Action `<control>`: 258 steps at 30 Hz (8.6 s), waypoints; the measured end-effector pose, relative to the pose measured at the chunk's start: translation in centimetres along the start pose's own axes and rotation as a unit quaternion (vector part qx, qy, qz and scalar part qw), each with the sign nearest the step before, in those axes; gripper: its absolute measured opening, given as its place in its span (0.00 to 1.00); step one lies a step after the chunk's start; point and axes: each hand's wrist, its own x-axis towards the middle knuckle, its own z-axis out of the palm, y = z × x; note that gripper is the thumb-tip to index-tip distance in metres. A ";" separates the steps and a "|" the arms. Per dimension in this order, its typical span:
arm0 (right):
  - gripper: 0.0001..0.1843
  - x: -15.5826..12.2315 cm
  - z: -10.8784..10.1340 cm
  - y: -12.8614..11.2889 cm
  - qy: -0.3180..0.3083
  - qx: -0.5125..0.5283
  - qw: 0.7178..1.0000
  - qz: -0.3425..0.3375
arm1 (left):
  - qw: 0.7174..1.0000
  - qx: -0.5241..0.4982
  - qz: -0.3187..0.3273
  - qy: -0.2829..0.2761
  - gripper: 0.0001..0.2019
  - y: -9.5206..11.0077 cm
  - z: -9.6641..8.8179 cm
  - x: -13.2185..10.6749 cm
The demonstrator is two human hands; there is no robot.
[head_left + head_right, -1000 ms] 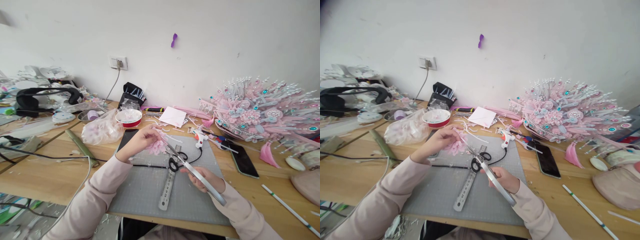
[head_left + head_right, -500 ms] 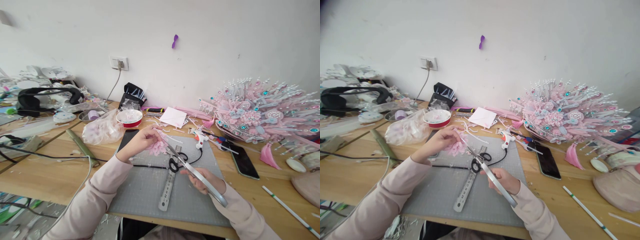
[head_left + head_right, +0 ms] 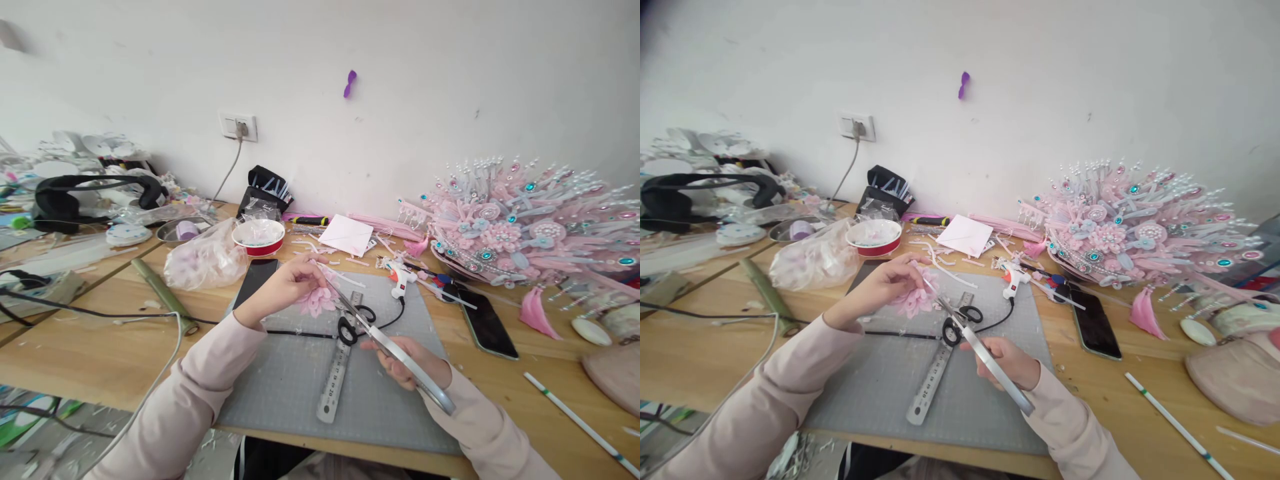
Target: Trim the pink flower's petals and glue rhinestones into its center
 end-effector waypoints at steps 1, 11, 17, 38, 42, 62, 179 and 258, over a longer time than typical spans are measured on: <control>0.40 0.0 0.0 0.1 0.001 -0.001 1.000 -0.003 | 1.000 -0.002 -0.001 -0.001 0.08 0.0 0.0 0.0; 0.37 -0.4 0.4 -0.2 0.002 -0.006 1.000 -0.019 | 1.000 -0.009 -0.003 -0.005 0.08 -0.1 0.2 -0.1; 0.38 -0.3 0.2 0.0 -0.001 -0.013 1.000 -0.026 | 1.000 -0.023 -0.002 -0.011 0.08 0.0 0.2 -0.1; 0.31 -0.4 0.1 -1.0 -0.006 0.062 0.998 0.009 | 0.998 0.010 -0.002 0.057 0.07 -0.6 -1.0 0.0; 0.25 0.0 -0.5 -0.9 -0.005 0.107 0.993 0.055 | 0.998 0.015 0.000 0.063 0.07 -0.7 -1.1 -0.1; 0.32 -0.5 0.4 -1.3 -0.010 0.050 0.998 0.044 | 0.998 0.045 0.029 0.033 0.08 -0.2 -0.2 -0.1; 0.35 -0.2 -0.1 0.3 0.045 -0.038 0.998 -0.017 | 1.000 0.012 0.018 0.019 0.07 -0.3 -1.0 -0.1; 0.12 0.3 1.6 -0.3 0.376 -0.465 0.769 -0.226 | 0.955 0.153 0.151 0.202 0.11 -0.9 0.5 -0.6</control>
